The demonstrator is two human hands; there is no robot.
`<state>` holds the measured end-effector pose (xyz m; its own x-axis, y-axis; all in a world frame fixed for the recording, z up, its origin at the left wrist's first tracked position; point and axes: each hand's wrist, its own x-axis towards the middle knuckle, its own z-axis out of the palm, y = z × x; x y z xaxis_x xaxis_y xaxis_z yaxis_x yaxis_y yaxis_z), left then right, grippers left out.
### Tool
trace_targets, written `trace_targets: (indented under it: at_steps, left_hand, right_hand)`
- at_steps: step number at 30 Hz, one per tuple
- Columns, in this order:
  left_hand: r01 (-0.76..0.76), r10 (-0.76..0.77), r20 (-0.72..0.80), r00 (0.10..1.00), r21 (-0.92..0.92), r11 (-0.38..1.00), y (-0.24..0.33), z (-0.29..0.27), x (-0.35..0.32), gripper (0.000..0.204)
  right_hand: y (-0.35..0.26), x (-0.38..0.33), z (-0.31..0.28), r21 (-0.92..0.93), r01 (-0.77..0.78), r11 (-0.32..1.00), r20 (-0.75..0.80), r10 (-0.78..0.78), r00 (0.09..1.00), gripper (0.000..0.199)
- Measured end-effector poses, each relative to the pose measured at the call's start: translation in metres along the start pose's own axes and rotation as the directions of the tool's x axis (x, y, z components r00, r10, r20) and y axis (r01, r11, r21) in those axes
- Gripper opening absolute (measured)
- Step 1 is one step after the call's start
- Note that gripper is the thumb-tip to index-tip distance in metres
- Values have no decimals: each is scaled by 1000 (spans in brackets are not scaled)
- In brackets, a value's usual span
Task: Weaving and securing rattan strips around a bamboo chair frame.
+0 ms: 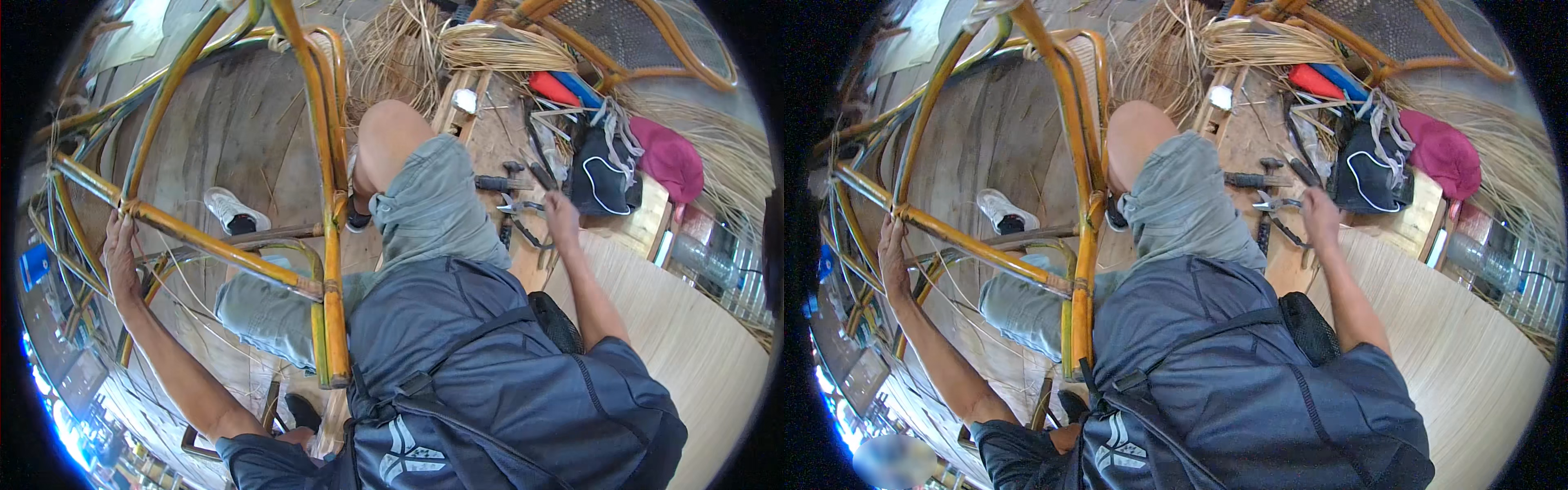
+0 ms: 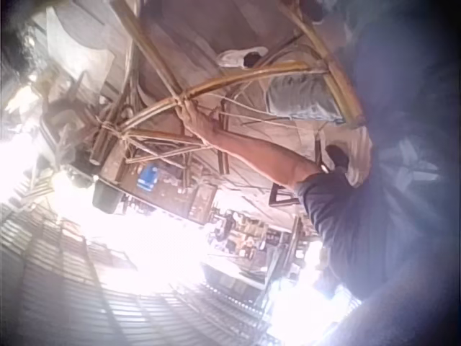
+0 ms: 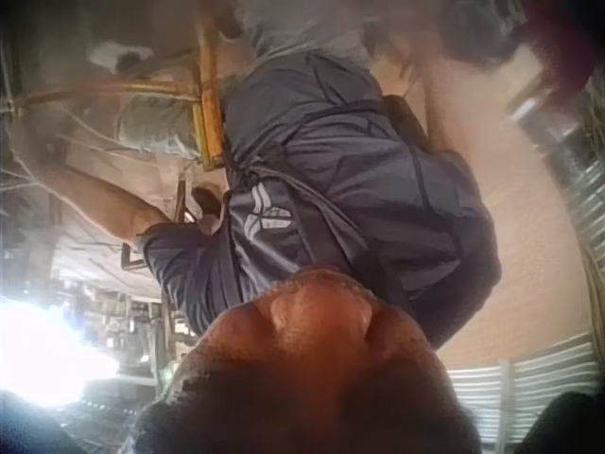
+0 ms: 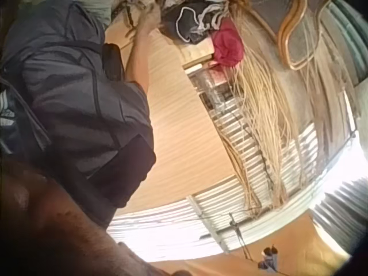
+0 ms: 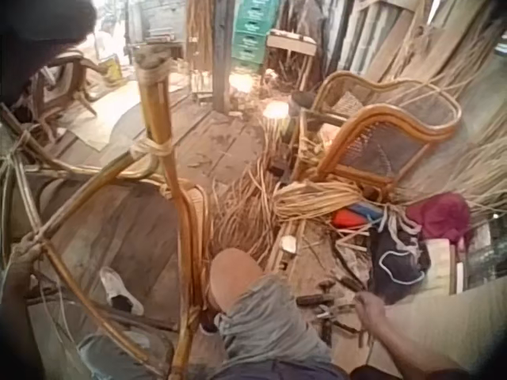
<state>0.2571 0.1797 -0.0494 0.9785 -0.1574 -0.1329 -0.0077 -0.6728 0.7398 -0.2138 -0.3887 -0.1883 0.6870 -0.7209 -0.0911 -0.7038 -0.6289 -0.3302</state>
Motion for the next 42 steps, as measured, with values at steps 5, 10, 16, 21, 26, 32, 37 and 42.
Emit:
trace_targets:
  at_steps: [5, 10, 16, 21, 26, 32, 37, 42]
  left_hand:
    - [-3, -1, 53, 999, 71, 997, 8, -13, -8, 30]
    - [10, -8, 57, 998, -35, 999, -3, 1, -3, 27]
    - [-9, 13, 62, 998, -63, 998, 1, -10, -2, 27]
    - [-43, 48, 50, 998, -89, 995, 11, -10, -20, 36]
    - [-257, 257, 25, 966, -1, 966, -5, 7, 3, 34]
    - [-306, 315, -14, 949, 193, 932, -14, -9, -12, 31]
    - [-272, 286, -63, 956, 165, 948, 3, -6, -25, 33]
    - [-240, 275, -126, 953, 238, 941, 0, 1, -24, 31]
  right_hand:
    - [-38, -28, 33, 45, 221, 974, 3, -221, 975, 20]
    - [-89, 15, 43, -101, 514, 852, 5, -516, 857, 29]
    - [-57, 55, 47, -26, 417, 909, -83, -418, 905, 29]
    - [-5, 92, 67, -76, 168, 983, 151, -155, 976, 23]
    - [22, 98, 51, -122, 200, 972, 80, -191, 978, 31]
    - [-266, 107, -46, 472, 392, 790, 43, -465, 884, 29]
    - [-484, 68, -51, 441, 838, 321, 119, -946, 300, 16]
    - [-612, 41, -14, 92, 996, -1, 172, -985, -17, 18]
